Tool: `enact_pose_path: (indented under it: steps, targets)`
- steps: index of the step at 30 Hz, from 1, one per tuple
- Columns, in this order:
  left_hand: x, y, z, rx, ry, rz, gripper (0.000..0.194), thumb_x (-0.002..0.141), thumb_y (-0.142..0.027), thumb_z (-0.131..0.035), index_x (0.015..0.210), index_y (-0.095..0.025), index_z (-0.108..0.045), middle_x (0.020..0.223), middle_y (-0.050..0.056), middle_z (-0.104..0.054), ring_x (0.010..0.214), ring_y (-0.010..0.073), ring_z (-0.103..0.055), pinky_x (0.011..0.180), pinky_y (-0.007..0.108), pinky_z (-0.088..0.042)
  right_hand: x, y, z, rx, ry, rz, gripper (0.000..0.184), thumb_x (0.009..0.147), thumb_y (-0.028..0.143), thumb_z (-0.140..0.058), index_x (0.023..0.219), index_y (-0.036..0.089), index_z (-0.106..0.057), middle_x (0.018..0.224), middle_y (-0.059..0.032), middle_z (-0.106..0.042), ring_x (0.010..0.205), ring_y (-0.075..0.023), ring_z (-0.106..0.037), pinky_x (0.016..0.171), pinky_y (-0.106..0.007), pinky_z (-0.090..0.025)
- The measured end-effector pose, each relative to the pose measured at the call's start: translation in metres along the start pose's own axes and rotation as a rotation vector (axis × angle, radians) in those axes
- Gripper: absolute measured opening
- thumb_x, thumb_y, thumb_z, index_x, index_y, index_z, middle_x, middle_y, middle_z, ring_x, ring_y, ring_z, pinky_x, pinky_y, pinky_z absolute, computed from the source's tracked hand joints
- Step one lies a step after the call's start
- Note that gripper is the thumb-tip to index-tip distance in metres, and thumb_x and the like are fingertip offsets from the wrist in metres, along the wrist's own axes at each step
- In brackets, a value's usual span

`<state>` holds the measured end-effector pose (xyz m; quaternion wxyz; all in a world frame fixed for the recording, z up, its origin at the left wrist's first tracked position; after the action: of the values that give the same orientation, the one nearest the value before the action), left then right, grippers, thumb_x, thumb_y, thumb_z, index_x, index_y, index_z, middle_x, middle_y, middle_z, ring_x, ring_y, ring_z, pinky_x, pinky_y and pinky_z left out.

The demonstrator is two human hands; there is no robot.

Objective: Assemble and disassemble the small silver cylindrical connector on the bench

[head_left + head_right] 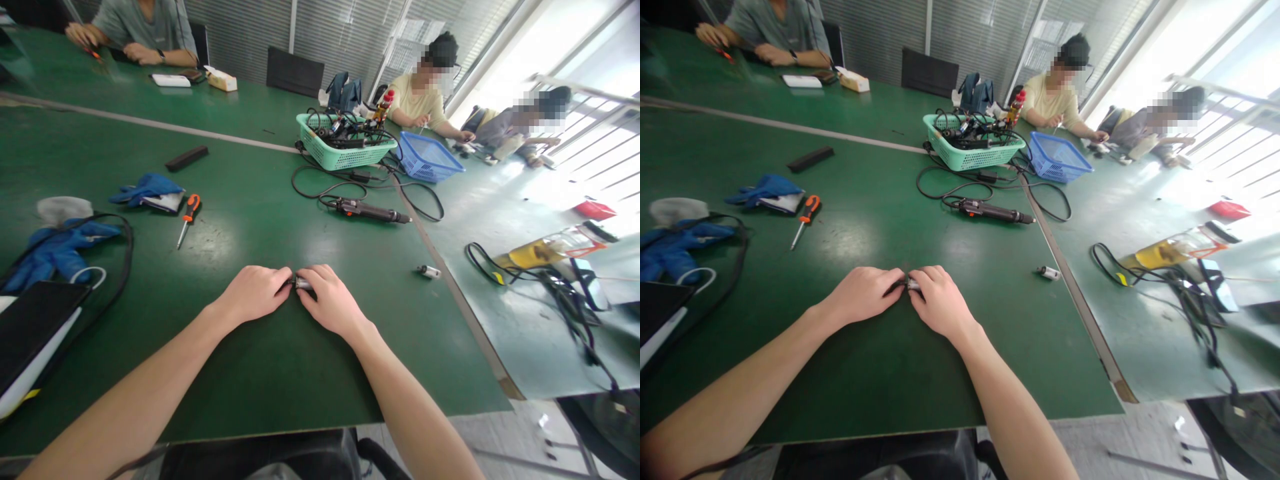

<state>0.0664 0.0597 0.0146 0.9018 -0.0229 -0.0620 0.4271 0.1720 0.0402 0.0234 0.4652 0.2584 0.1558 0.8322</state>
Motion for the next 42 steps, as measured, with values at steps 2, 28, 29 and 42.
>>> enact_pose_path:
  steps: [2, 28, 29, 42]
  targets:
    - [0.0, 0.0, 0.0, -0.001, 0.001, -0.001, 0.025, 0.098, -0.035, -0.039, 0.094, -0.02, -0.059, 0.08, 0.006, -0.071, 0.071, 0.0223, -0.068, 0.062, 0.031, -0.044, 0.0, 0.0, 0.0, 0.0, 0.002, 0.0, 0.028, 0.092, 0.019, -0.057, 0.119, 0.021, -0.06, 0.114, -0.0096, -0.064, 0.109, -0.0253, -0.056, 0.097, -0.043, -0.049]
    - [-0.002, 0.019, -0.006, -0.087, 0.047, 0.166, 0.04, 0.096, -0.054, -0.04, 0.101, -0.021, -0.062, 0.086, 0.007, -0.073, 0.079, 0.0236, -0.068, 0.068, 0.032, -0.046, 0.029, -0.082, 0.036, -0.552, 0.374, 0.081, 0.047, 0.088, 0.004, -0.046, 0.13, 0.022, -0.055, 0.115, -0.0105, -0.065, 0.109, -0.024, -0.056, 0.091, -0.034, -0.045]
    - [-0.002, 0.019, -0.006, -0.088, 0.047, 0.168, 0.04, 0.097, -0.054, -0.039, 0.101, -0.021, -0.062, 0.086, 0.007, -0.073, 0.078, 0.0234, -0.068, 0.068, 0.032, -0.046, 0.03, -0.107, 0.046, -0.56, 0.38, 0.029, 0.049, 0.086, 0.002, -0.047, 0.13, 0.021, -0.056, 0.117, -0.0108, -0.065, 0.11, -0.0238, -0.057, 0.091, -0.033, -0.045]
    - [-0.003, 0.019, -0.007, -0.094, 0.03, 0.176, 0.035, 0.097, -0.05, -0.039, 0.098, -0.021, -0.06, 0.083, 0.007, -0.072, 0.077, 0.0242, -0.069, 0.066, 0.033, -0.046, -0.092, -0.282, 0.151, -0.468, 0.066, -0.316, 0.044, 0.097, 0.038, -0.039, 0.131, 0.022, -0.061, 0.124, -0.0106, -0.066, 0.115, -0.0275, -0.06, 0.1, -0.043, -0.046]
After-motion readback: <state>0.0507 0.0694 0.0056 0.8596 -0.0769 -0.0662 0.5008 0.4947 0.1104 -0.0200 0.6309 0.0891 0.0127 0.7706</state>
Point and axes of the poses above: each hand's wrist, its own x-axis towards the middle knuckle, its own z-axis out of the back of the hand, y = z × x, the point moved 9 cm from there along x, towards the middle knuckle
